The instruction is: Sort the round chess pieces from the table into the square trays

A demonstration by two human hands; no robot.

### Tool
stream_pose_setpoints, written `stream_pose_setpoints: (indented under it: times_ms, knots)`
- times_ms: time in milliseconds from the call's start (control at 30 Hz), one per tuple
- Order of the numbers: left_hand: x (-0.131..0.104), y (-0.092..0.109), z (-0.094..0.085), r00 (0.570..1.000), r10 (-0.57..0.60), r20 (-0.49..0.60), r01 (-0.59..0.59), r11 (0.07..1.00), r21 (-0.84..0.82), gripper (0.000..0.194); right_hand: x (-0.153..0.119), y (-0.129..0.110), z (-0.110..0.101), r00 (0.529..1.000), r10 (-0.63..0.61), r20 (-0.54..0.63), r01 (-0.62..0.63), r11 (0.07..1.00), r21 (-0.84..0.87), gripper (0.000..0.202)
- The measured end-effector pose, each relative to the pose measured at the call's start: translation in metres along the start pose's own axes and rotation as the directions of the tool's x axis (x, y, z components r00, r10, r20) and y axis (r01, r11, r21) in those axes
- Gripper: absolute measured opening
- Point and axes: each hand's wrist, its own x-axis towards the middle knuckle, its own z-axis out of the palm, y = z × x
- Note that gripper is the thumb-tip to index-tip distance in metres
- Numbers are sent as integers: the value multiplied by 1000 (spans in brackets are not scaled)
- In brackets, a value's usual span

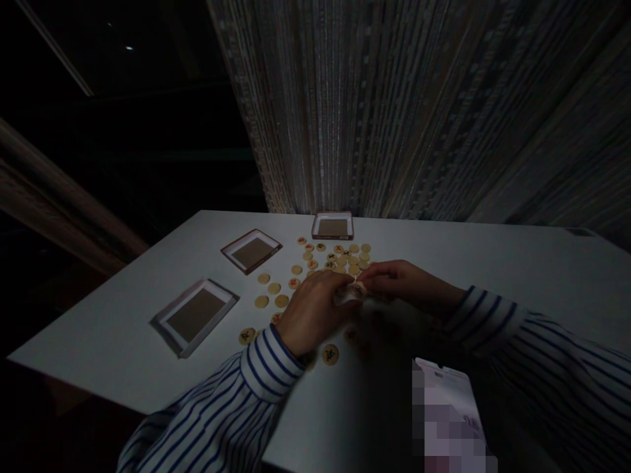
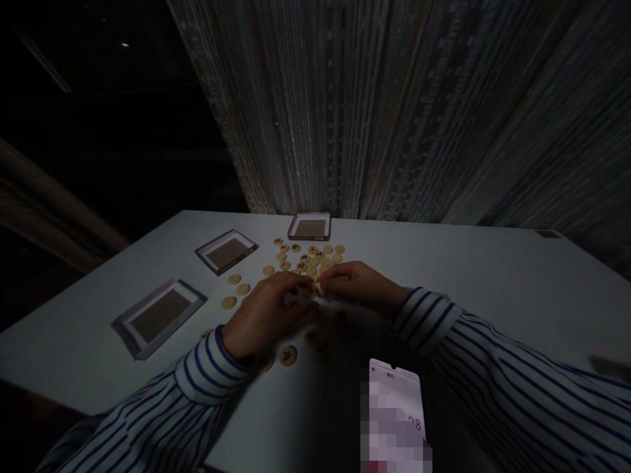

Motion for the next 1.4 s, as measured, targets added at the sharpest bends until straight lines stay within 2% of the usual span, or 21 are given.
stream_pose_setpoints:
  times_ms: [100,200,300,367,433,533,633,700,800,1000,1200,1267,1300,1400]
  knots:
    - [2,7,6,999,13,-49,-15,999,-30,27,-1,6,0,1000,17,7,-18,991,134,31]
    - [5,10,9,998,16,-67,-19,999,-48,24,-3,10,0,1000,10,14,-12,987,158,32]
    - [7,9,10,999,23,-35,-24,999,-23,23,-7,6,-5,999,0,-35,1,999,40,25]
    - [10,6,12,999,32,9,-32,999,23,23,-10,3,-10,994,-25,-104,9,987,-158,19]
    - [13,3,16,998,29,60,-34,995,91,22,-13,3,-17,987,-63,-146,-9,896,-444,16]
    - [17,1,22,989,7,151,-36,981,192,21,-18,8,-23,993,-70,-93,-30,612,-791,18]
    - [20,2,26,973,-6,231,-57,962,268,23,-22,17,-23,997,-63,-44,-14,418,-908,23]
    - [23,4,28,964,-21,267,-67,946,316,25,-23,23,-21,997,-70,-37,-10,353,-936,26]
    - [28,9,29,953,-39,299,-76,929,363,26,-20,31,-18,996,-77,-38,-12,306,-952,27]
    - [34,14,33,947,-48,318,-73,930,360,23,-16,37,-17,994,-104,-37,-3,308,-951,28]
    - [33,12,36,942,-44,333,-88,925,369,21,-19,36,-14,996,-87,-22,3,270,-963,26]
    - [34,12,35,940,-50,339,-82,928,364,20,-20,36,-15,996,-84,-42,-12,328,-945,27]
    - [34,12,35,940,-50,338,-78,932,355,19,-20,36,-17,995,-86,-55,-17,385,-923,27]
    - [33,12,35,959,-25,282,-65,950,305,18,-20,34,-22,994,-72,-76,-11,652,-758,29]
